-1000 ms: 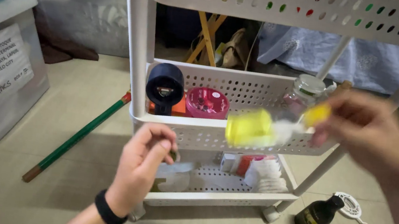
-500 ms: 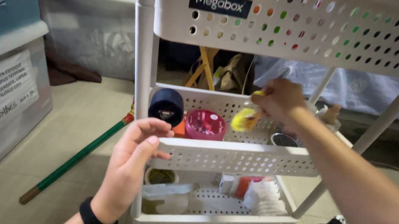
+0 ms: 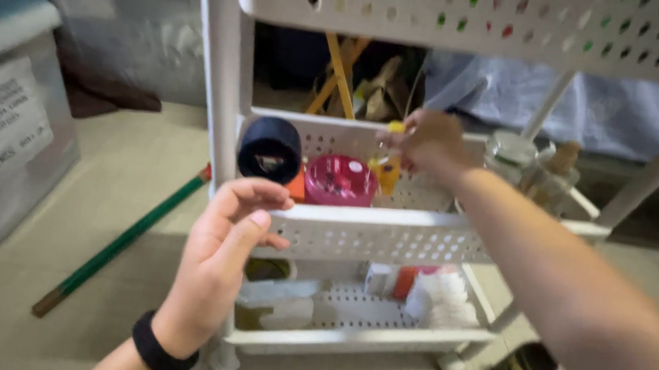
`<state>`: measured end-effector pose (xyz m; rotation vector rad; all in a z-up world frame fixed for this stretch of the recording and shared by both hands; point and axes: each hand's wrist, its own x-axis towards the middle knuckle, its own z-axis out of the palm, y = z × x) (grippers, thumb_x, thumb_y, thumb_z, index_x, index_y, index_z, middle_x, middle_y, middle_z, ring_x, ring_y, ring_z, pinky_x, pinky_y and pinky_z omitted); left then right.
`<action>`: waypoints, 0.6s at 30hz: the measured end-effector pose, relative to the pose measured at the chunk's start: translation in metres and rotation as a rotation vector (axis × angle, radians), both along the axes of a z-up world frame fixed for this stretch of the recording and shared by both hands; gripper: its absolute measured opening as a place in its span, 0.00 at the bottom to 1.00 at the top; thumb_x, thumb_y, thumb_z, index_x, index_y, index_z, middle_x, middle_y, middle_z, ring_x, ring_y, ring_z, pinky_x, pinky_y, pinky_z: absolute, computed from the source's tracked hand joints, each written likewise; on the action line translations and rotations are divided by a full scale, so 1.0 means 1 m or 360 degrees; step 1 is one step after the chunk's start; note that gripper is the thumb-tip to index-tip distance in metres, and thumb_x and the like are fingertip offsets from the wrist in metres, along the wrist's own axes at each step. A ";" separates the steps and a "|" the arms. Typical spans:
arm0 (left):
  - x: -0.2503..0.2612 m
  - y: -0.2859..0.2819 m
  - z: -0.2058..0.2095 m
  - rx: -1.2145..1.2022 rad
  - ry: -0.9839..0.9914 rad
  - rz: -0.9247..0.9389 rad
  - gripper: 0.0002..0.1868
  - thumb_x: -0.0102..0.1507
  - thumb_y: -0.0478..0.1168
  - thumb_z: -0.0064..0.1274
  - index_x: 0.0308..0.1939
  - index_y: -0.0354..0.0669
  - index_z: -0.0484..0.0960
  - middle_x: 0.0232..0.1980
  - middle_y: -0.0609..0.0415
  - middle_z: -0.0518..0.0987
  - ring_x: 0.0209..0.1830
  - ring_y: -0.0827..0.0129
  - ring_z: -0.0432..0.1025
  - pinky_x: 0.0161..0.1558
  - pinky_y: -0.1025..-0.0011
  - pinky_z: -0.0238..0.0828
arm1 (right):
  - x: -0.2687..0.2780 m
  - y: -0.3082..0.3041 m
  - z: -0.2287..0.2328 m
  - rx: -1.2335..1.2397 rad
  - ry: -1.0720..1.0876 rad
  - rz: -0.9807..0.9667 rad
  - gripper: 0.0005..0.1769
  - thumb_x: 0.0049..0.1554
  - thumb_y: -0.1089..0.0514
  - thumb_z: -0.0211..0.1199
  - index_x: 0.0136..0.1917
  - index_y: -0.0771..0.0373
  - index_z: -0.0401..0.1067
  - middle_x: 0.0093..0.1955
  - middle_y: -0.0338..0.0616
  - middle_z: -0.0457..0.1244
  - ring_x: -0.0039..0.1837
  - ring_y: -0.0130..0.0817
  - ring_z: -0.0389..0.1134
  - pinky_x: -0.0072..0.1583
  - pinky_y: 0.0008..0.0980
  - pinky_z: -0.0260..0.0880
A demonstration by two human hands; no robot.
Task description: The person removes various items from the middle shelf of a white rolling cart, including bottles, a pink container, and sticky notes. They wipe the shelf with a tissue, then place the items back in a more organized arrangement.
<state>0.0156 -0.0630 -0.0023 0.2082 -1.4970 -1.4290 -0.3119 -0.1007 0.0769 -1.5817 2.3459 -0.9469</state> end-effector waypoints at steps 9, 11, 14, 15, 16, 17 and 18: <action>0.011 0.015 -0.005 -0.0092 -0.0138 -0.0088 0.13 0.70 0.33 0.41 0.56 0.31 0.75 0.55 0.48 0.79 0.57 0.68 0.74 0.52 0.67 0.77 | -0.082 0.166 -0.015 0.0119 -0.0413 0.1281 0.16 0.64 0.59 0.58 0.42 0.73 0.77 0.45 0.55 0.70 0.51 0.38 0.74 0.55 0.39 0.75; 0.006 0.017 -0.006 -0.0120 -0.0171 -0.0097 0.14 0.70 0.33 0.41 0.56 0.31 0.76 0.56 0.48 0.79 0.56 0.69 0.74 0.53 0.67 0.77 | -0.093 0.192 -0.032 0.0818 -0.0423 0.1073 0.15 0.60 0.54 0.61 0.43 0.69 0.78 0.46 0.50 0.71 0.49 0.36 0.74 0.52 0.37 0.75; -0.004 0.019 -0.006 -0.0165 -0.0200 -0.0083 0.14 0.70 0.33 0.41 0.56 0.31 0.76 0.57 0.47 0.79 0.56 0.69 0.74 0.53 0.67 0.77 | -0.131 0.218 -0.078 0.1673 -0.0098 0.0184 0.18 0.54 0.46 0.67 0.47 0.63 0.80 0.47 0.47 0.73 0.49 0.36 0.75 0.50 0.37 0.76; -0.006 0.020 -0.006 -0.0174 -0.0205 -0.0044 0.14 0.70 0.33 0.42 0.56 0.31 0.76 0.57 0.47 0.80 0.56 0.70 0.74 0.53 0.68 0.77 | -0.147 0.222 -0.098 0.1788 0.0243 -0.0454 0.21 0.53 0.42 0.70 0.49 0.61 0.80 0.48 0.50 0.73 0.51 0.40 0.75 0.50 0.40 0.77; -0.009 0.022 -0.007 -0.0171 -0.0203 -0.0053 0.14 0.70 0.33 0.42 0.56 0.31 0.76 0.57 0.47 0.80 0.56 0.70 0.74 0.53 0.68 0.77 | -0.167 0.232 -0.122 0.1792 0.0240 -0.0462 0.21 0.53 0.42 0.70 0.49 0.61 0.80 0.48 0.50 0.73 0.51 0.40 0.75 0.50 0.40 0.77; -0.011 0.023 -0.007 -0.0162 -0.0199 -0.0077 0.14 0.70 0.33 0.42 0.56 0.31 0.76 0.58 0.47 0.79 0.56 0.70 0.74 0.54 0.68 0.77 | -0.187 0.239 -0.147 0.1622 0.0610 -0.0556 0.26 0.52 0.38 0.72 0.54 0.59 0.77 0.51 0.49 0.72 0.53 0.42 0.74 0.52 0.41 0.76; -0.012 0.024 -0.006 -0.0153 -0.0194 -0.0101 0.14 0.70 0.33 0.42 0.57 0.31 0.76 0.58 0.47 0.79 0.56 0.70 0.73 0.54 0.68 0.76 | -0.206 0.246 -0.171 0.1432 0.0975 -0.0634 0.33 0.51 0.35 0.73 0.59 0.58 0.73 0.53 0.47 0.71 0.55 0.44 0.72 0.54 0.41 0.75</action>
